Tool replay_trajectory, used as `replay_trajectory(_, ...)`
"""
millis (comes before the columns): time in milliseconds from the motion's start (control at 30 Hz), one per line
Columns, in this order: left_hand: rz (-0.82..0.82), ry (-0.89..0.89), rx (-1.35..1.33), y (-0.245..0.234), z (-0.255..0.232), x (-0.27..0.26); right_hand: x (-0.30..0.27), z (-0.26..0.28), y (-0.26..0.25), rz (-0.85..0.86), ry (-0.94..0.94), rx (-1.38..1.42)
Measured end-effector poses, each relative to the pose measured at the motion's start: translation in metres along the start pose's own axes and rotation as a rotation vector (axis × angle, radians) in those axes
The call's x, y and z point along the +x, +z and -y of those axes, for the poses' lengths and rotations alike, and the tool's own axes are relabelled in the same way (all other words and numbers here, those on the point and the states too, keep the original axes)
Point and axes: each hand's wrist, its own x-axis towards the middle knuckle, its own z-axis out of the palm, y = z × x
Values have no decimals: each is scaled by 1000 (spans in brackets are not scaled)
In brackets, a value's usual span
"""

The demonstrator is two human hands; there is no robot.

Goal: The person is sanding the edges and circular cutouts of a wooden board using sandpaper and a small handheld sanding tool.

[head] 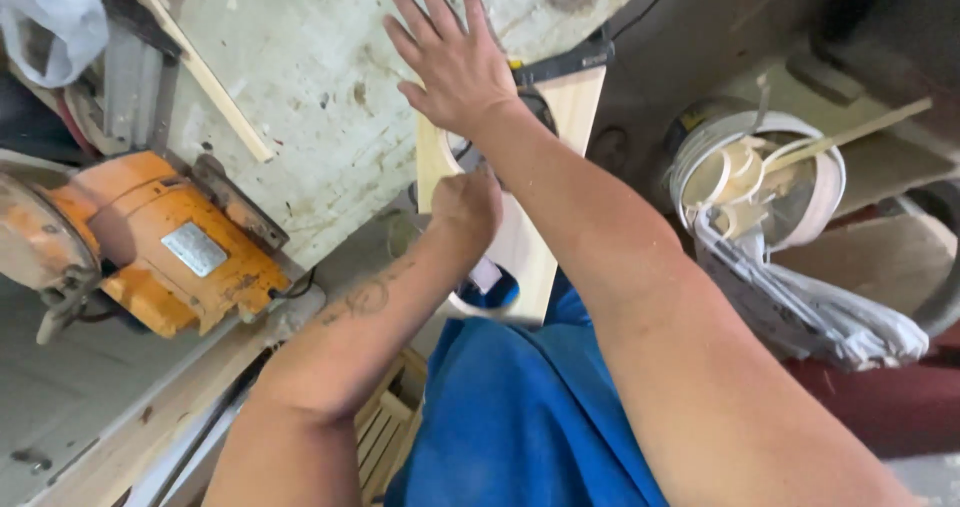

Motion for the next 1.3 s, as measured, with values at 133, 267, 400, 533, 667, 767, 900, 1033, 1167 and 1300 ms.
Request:
replay_trajectory(133, 54, 143, 165, -43, 9, -64, 1, -2, 1, 69, -18, 8)
replay_trajectory(267, 31, -10, -52, -17, -1, -32, -5, 5, 0, 23, -19, 6)
replay_trajectory(400, 37, 137, 351, -33, 17, -70, 3, -1, 4, 11, -30, -7)
replay_trajectory(533, -112, 83, 295, -6, 28, -34, -3, 7, 3, 74, -26, 25)
replay_trajectory(667, -232, 40, 439, 2, 33, -7, 11, -8, -4, 36, -9, -38)
replay_trajectory(767, -85, 62, 394, -24, 30, -30, 1, -1, 9, 43, -28, 36)
replay_trajectory(900, -31, 78, 269, -1, 25, 0, -5, 3, 1, -23, 1, -44)
replay_trajectory(1033, 113, 99, 406, -52, 26, -51, 0, -1, 4, 77, -23, -5)
replay_trajectory(1167, -86, 108, 114, -28, 26, -44, 0, 3, 2, 16, -24, 23)
replay_trajectory(1300, 95, 123, 95, -48, 21, -79, 1, 0, 2, 33, -25, 0)
